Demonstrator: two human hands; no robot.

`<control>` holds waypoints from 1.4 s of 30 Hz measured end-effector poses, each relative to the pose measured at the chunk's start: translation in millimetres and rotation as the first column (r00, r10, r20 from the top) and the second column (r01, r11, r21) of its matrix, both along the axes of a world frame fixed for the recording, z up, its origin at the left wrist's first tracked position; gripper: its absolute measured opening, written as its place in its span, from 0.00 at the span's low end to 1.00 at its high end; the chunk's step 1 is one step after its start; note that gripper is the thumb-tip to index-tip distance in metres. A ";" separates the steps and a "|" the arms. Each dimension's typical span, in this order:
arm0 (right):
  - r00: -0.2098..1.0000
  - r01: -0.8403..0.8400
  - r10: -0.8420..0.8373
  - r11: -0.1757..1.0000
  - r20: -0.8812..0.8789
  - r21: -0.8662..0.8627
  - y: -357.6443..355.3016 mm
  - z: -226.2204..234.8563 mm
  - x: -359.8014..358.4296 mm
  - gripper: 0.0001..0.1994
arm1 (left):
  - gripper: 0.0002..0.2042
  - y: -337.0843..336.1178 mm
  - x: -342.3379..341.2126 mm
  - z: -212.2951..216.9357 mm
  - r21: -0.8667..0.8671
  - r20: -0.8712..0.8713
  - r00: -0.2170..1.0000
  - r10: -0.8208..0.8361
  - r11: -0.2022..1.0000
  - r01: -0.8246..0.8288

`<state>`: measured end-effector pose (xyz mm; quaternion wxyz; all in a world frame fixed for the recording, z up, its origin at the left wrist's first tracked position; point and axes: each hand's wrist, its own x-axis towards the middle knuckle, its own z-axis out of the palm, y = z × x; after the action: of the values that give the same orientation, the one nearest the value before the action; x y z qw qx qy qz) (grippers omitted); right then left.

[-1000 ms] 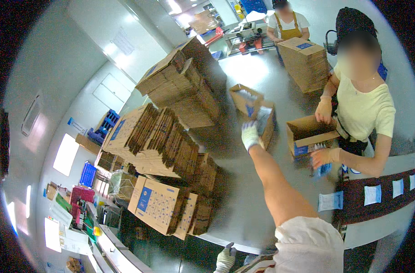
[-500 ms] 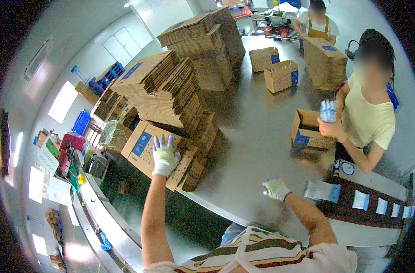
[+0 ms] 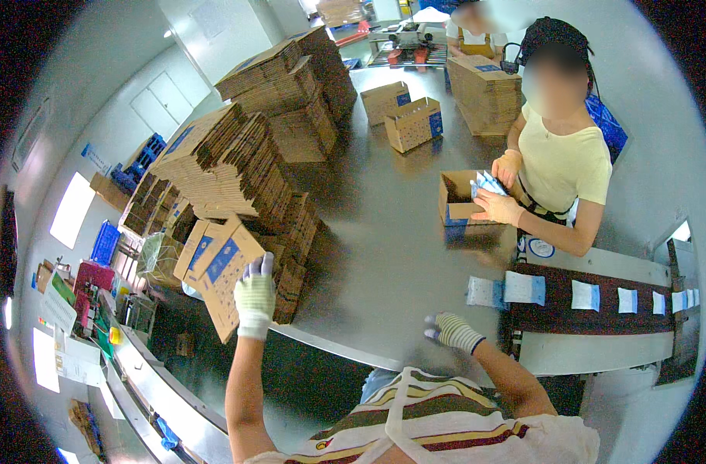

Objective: The person picks up groups of blue and white pouches from a conveyor belt and places them into cardboard boxes on a metal table.

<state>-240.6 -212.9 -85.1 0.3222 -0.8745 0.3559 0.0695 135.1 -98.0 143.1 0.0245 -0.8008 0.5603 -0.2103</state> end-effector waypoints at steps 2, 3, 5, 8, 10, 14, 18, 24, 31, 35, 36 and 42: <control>0.955 0.124 -0.145 0.988 0.259 0.094 -8.1 19.7 0.9 0.21 | 0.21 29.0 -46.3 32.9 -0.173 -0.002 0.981 -0.193 0.967 0.189; 0.901 0.171 -0.218 0.973 0.374 0.153 -12.0 26.9 1.7 0.20 | 0.25 45.0 -69.6 51.1 -0.272 -0.094 0.965 -0.246 0.938 0.212; 0.450 0.222 -0.675 0.719 0.585 0.659 -42.6 16.0 13.0 0.18 | 0.24 68.4 -95.8 70.5 -0.428 -0.174 0.890 -0.421 0.847 0.316; 0.018 -0.006 -0.773 0.634 0.634 0.773 -91.2 30.3 26.2 0.21 | 0.14 73.4 -122.4 75.0 -0.632 -0.450 0.646 -0.616 0.731 0.256; 0.152 0.120 -0.546 0.837 0.824 0.533 -75.3 103.9 38.0 0.26 | 0.14 82.8 -128.2 51.5 -0.597 -0.652 0.525 -0.547 0.797 0.089; 0.214 0.058 -0.720 0.684 0.660 0.727 -57.7 111.3 10.4 0.27 | 0.17 67.7 -114.1 -25.6 -0.596 -0.751 0.440 -0.492 0.792 -0.132; 0.412 -0.097 -0.397 0.876 0.820 0.473 -8.7 132.3 2.0 0.19 | 0.26 55.7 -90.5 -118.4 -0.392 -0.920 0.205 -0.334 0.776 -0.493; 0.443 0.089 -0.628 0.741 0.640 0.665 -1.2 96.9 -2.0 0.14 | 0.28 38.5 -83.3 -134.4 -0.332 -0.943 0.152 -0.297 0.881 -0.338; 0.798 0.497 -0.381 0.855 0.468 -0.151 0.3 51.2 31.2 0.32 | 0.37 36.3 -93.1 -122.4 0.403 -0.739 0.615 0.275 0.912 0.078; 0.988 0.145 -0.156 0.953 -0.021 -0.265 2.9 119.3 31.3 0.38 | 0.37 41.4 -92.4 -121.2 0.378 -0.589 0.749 0.305 0.922 -0.078; 0.997 0.072 -0.061 0.889 0.040 -0.452 1.8 111.3 30.5 0.40 | 0.37 36.9 -90.7 -120.4 0.373 -0.542 0.781 0.310 0.922 -0.106; 0.997 -0.063 0.073 0.886 0.004 -0.460 4.1 103.3 26.8 0.37 | 0.40 39.0 -130.7 -98.3 0.250 -0.616 0.748 0.247 0.962 -0.112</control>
<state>-213.7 -208.8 18.2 0.1074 -0.9384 0.3280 -0.0149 4.4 -59.0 44.8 -0.0693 -0.8678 0.4728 0.1359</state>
